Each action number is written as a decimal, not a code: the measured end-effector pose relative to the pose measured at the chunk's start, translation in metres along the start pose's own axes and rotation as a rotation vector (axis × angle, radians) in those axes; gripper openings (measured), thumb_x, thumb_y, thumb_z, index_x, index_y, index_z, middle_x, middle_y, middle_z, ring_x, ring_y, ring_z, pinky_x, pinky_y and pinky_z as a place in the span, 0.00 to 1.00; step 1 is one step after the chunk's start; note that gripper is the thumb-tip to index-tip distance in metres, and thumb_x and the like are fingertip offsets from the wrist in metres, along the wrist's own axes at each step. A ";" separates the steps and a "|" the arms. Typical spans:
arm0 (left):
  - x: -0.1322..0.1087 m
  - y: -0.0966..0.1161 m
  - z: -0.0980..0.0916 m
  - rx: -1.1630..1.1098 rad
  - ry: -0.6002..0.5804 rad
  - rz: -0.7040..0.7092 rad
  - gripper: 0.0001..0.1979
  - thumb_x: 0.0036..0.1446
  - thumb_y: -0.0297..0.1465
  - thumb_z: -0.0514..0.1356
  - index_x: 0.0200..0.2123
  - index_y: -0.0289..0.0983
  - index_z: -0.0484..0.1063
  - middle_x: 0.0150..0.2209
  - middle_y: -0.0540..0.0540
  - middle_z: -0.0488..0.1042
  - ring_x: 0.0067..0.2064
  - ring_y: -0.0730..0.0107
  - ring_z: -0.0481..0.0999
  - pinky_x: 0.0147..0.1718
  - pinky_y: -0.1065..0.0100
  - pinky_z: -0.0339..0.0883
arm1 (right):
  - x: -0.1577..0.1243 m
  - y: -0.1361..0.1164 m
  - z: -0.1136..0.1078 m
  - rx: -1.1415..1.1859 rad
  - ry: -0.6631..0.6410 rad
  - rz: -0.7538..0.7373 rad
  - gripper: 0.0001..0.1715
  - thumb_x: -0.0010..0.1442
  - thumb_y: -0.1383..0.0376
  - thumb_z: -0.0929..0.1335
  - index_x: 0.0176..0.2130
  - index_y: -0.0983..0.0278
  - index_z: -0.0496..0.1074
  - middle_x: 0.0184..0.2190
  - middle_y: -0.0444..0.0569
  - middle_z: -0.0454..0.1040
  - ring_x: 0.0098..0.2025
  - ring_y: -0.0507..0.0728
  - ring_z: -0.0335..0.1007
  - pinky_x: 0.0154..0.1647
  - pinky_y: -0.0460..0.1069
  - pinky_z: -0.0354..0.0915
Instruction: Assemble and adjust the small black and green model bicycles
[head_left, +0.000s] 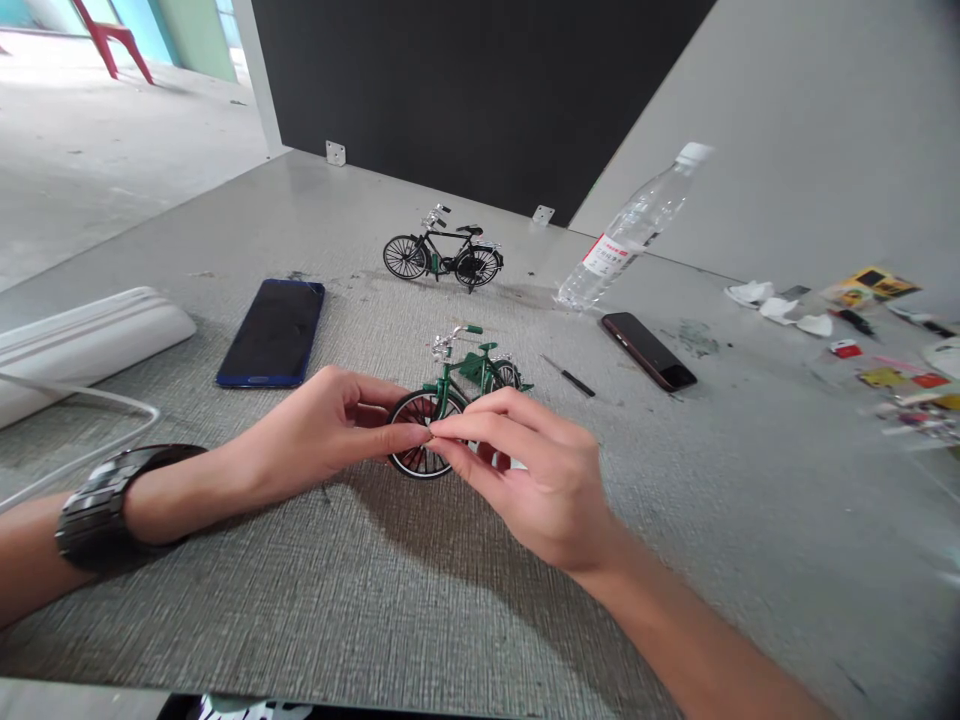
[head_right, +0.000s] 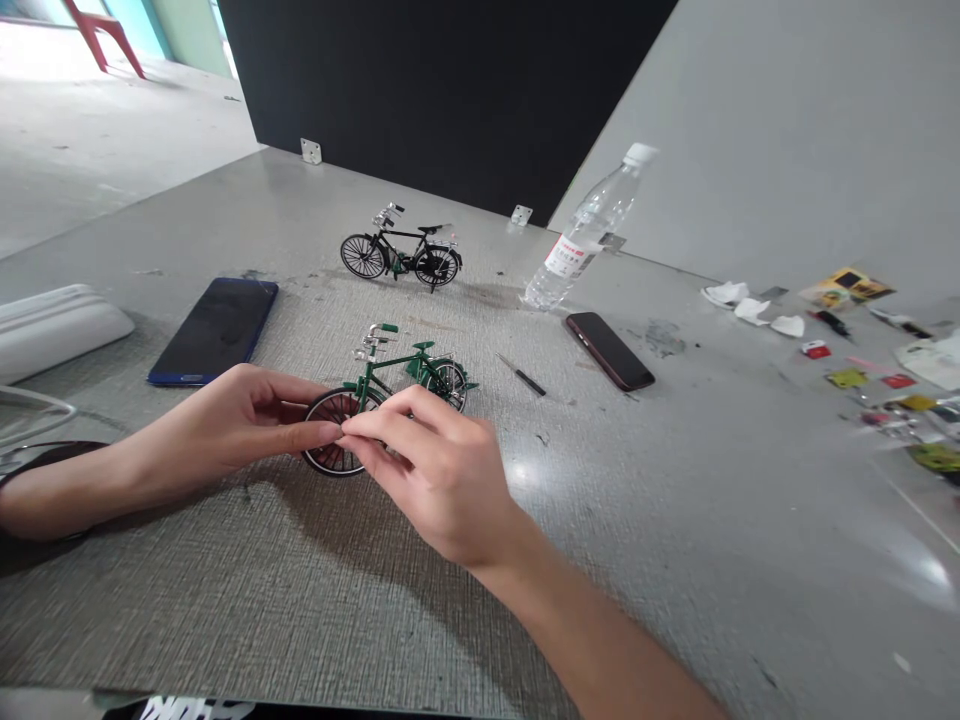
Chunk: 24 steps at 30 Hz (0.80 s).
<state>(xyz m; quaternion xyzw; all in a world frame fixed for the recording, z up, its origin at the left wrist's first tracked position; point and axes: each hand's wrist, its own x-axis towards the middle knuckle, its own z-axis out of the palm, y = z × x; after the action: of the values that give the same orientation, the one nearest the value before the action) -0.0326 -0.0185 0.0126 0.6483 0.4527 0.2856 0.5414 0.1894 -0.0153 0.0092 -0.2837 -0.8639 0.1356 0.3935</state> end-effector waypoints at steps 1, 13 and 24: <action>0.000 0.000 0.000 0.008 0.002 0.001 0.11 0.61 0.39 0.64 0.36 0.37 0.82 0.35 0.49 0.82 0.38 0.66 0.79 0.35 0.71 0.69 | 0.001 -0.001 0.000 0.029 0.000 0.019 0.05 0.64 0.69 0.72 0.41 0.64 0.80 0.34 0.46 0.76 0.29 0.46 0.70 0.29 0.42 0.67; -0.001 0.004 0.001 -0.044 -0.035 0.008 0.13 0.61 0.35 0.65 0.47 0.40 0.83 0.41 0.49 0.84 0.45 0.62 0.82 0.41 0.69 0.74 | 0.001 -0.002 0.000 0.109 0.001 0.075 0.04 0.64 0.69 0.72 0.40 0.64 0.80 0.33 0.46 0.75 0.31 0.48 0.71 0.30 0.43 0.69; -0.002 0.002 0.003 0.011 -0.013 0.029 0.12 0.61 0.35 0.63 0.46 0.41 0.83 0.42 0.48 0.84 0.46 0.59 0.82 0.45 0.64 0.76 | 0.000 -0.005 0.001 0.081 -0.016 0.105 0.04 0.64 0.65 0.73 0.41 0.61 0.80 0.34 0.45 0.75 0.29 0.47 0.69 0.30 0.43 0.69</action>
<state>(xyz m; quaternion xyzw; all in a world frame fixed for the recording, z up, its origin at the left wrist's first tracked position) -0.0305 -0.0221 0.0140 0.6598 0.4413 0.2866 0.5365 0.1866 -0.0190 0.0107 -0.3113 -0.8447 0.1931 0.3903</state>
